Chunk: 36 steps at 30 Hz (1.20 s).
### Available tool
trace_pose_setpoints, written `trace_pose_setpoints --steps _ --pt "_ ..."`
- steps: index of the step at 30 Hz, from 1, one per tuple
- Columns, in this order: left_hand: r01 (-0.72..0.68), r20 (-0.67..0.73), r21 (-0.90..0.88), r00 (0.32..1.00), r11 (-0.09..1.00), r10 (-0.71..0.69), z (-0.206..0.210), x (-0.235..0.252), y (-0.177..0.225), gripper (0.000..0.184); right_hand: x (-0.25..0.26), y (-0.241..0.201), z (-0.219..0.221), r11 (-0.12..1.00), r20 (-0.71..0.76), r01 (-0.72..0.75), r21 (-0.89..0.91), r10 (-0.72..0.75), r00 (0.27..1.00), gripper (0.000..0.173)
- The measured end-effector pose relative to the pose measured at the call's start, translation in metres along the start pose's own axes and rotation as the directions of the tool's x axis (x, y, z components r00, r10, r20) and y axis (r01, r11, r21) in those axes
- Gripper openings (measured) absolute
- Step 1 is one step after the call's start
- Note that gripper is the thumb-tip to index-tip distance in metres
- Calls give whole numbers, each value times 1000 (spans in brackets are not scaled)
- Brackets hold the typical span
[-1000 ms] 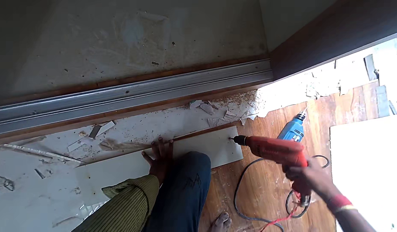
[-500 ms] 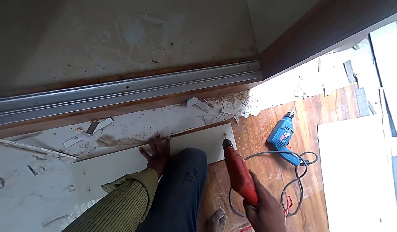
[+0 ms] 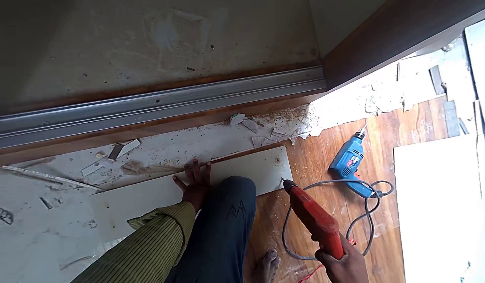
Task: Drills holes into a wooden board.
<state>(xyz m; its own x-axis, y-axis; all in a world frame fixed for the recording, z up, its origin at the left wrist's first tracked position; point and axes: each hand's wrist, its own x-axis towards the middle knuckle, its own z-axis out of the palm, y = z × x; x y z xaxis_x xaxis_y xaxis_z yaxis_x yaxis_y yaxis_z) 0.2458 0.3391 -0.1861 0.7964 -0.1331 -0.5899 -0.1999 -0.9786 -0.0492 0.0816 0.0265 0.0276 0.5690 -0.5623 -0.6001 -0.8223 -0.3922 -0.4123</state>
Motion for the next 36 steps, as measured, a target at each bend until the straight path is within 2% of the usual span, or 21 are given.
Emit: trace_pose_setpoints --steps 3,6,10,12,14,15,17,20,21,23,25,26,27,28,29,30,31,32,33,35,36 --pt "3 76 17 997 1000 -4 -13 -1 1 81 3 3 3 995 -9 -36 92 37 999 50" --pt "9 86 -8 996 1000 -8 -12 0 0 81 5 8 5 996 -6 -15 88 16 1000 52" --pt "-11 132 -29 991 1000 15 -13 1 -1 82 7 5 -2 957 149 166 -236 -133 980 77" --pt "-21 86 -18 996 1000 23 -12 -1 -2 79 1 -4 8 865 192 296 -405 -236 953 88" --pt "-13 113 -14 993 1000 14 -15 -2 1 78 -6 -29 19 727 192 379 -572 -331 924 91" --pt "-3 140 -16 990 1000 5 -16 -1 1 78 -5 -50 22 666 194 380 -642 -338 921 89" --pt "-14 101 -9 995 1000 15 -12 1 -1 77 12 -103 14 611 228 329 -720 -240 944 73" --pt "-32 48 -10 998 999 33 -9 0 -1 76 83 -140 -36 663 328 320 -677 -117 937 34" --pt "-34 53 1 998 999 33 -8 -2 -1 77 109 -134 -57 716 369 337 -611 -119 922 32" --pt "-52 -29 30 998 998 52 2 -2 -4 76 144 -93 -89 801 397 349 -487 -152 905 44" --pt "-84 -319 11 944 996 83 27 3 -8 71 139 -22 -94 766 394 459 -450 -291 872 65" --pt "-86 -342 -29 937 996 71 25 1 -7 69 120 12 -84 721 398 525 -452 -364 842 79" --pt "-56 -176 -73 983 996 43 0 -6 -3 69 92 32 -68 687 393 564 -457 -413 821 91" --pt "17 204 -65 979 998 -3 -49 -9 5 73 64 38 -47 639 373 601 -479 -472 799 95" --pt "47 402 -46 915 998 -24 -78 -4 9 77 38 29 -25 583 350 617 -529 -512 784 95" --pt "45 414 -44 910 998 -23 -80 -4 9 78 15 8 -2 534 342 599 -597 -506 792 92" --pt "18 278 -49 960 999 -4 -58 -6 6 76 -2 -22 17 502 342 556 -663 -457 821 89" --pt "-37 -11 -41 999 998 37 -16 -5 -1 74 -10 -56 32 487 340 501 -715 -384 858 88" --pt "-64 -225 -7 972 998 60 15 1 -6 74 -9 -92 40 492 349 447 -748 -281 894 85" --pt "-66 -300 9 952 998 66 30 6 -10 74 15 -158 33 500 418 402 -767 -85 904 69" --pt "-62 -252 -2 966 998 59 24 5 -9 74 36 -180 20 503 453 410 -761 -40 890 57"
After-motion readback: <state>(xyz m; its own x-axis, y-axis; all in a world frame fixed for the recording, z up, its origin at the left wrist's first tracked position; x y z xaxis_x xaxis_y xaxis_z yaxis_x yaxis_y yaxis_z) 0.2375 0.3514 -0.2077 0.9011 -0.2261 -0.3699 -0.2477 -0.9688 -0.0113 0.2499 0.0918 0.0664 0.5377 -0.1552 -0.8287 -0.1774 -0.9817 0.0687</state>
